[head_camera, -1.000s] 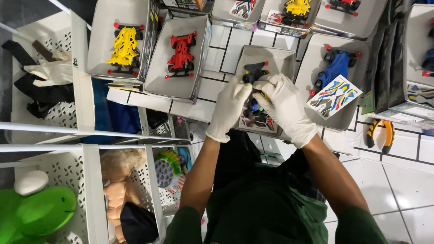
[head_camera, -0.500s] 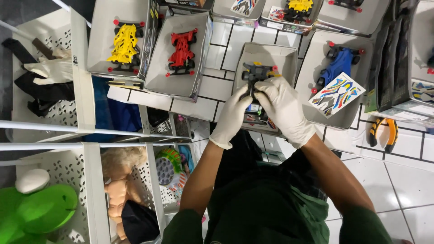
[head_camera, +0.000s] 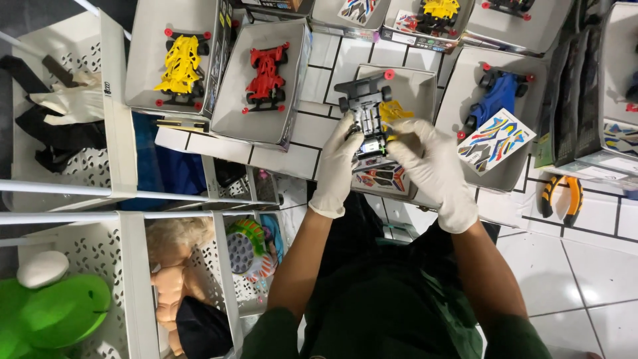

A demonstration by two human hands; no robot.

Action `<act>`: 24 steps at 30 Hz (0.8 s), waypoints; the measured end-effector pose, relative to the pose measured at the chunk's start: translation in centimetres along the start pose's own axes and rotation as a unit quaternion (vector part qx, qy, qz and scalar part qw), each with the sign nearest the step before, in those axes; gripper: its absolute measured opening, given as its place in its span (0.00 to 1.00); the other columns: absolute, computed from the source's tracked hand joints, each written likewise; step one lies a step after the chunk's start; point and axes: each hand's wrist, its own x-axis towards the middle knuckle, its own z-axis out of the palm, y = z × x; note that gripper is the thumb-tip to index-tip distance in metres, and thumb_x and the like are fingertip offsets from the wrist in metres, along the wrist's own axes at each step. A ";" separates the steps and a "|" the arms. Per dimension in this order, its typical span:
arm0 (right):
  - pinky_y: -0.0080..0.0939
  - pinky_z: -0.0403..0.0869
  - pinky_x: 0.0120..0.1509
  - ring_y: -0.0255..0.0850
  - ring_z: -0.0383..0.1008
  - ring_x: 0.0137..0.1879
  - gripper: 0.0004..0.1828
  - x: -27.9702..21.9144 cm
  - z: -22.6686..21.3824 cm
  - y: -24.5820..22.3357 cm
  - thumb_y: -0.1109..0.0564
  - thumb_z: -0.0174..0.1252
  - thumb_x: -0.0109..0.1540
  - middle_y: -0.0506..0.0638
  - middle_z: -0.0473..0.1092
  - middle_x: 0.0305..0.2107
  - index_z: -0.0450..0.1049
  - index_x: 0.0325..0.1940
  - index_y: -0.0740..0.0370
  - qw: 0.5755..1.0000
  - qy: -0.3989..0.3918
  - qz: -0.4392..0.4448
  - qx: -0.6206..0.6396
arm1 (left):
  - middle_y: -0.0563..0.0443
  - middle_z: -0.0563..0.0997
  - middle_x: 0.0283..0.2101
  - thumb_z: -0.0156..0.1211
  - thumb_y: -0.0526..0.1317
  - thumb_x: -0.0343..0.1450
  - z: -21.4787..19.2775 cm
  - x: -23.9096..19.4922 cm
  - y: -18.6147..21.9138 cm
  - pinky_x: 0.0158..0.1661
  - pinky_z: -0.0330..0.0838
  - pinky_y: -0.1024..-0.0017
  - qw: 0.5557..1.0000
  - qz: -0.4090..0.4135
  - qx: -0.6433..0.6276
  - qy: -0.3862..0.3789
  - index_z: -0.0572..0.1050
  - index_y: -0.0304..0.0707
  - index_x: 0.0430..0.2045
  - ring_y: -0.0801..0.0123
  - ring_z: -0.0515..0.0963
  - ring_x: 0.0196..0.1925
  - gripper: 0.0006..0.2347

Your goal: Assembling a mini 4WD toy car by fitting plastic components together and using side cutters to trim parts.

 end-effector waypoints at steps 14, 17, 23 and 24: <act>0.41 0.79 0.57 0.41 0.78 0.50 0.14 0.0 1.1 1.8 0.62 0.74 0.59 0.55 0.76 0.41 0.77 0.44 0.61 0.977 0.055 0.095 0.184 | 0.38 0.75 0.52 0.67 0.33 0.69 1.1 -1.5 0.0 0.58 0.70 0.55 0.991 0.122 0.012 -0.057 0.66 0.41 0.64 0.62 0.78 0.49 0.27; 0.40 0.80 0.53 0.38 0.77 0.46 0.12 0.3 2.0 2.5 0.63 0.74 0.59 0.53 0.76 0.38 0.77 0.43 0.61 0.974 0.043 0.101 0.200 | 0.39 0.76 0.45 0.68 0.33 0.68 1.7 -1.8 1.4 0.54 0.71 0.58 0.995 0.083 0.019 -0.047 0.70 0.38 0.56 0.64 0.77 0.44 0.22; 0.37 0.78 0.44 0.37 0.76 0.41 0.06 0.1 -0.4 1.9 0.65 0.69 0.63 0.55 0.76 0.36 0.79 0.42 0.61 0.987 0.001 0.050 0.153 | 0.48 0.82 0.33 0.66 0.39 0.70 0.5 -1.2 0.3 0.46 0.75 0.65 0.994 0.076 0.068 -0.037 0.81 0.39 0.40 0.72 0.78 0.40 0.08; 0.39 0.77 0.45 0.41 0.76 0.43 0.03 0.0 -1.3 1.2 0.66 0.66 0.66 0.59 0.75 0.37 0.78 0.42 0.63 0.991 -0.001 0.013 0.133 | 0.43 0.83 0.35 0.65 0.40 0.70 0.4 -1.1 0.0 0.49 0.74 0.60 0.995 0.066 0.060 -0.035 0.81 0.39 0.40 0.68 0.78 0.42 0.09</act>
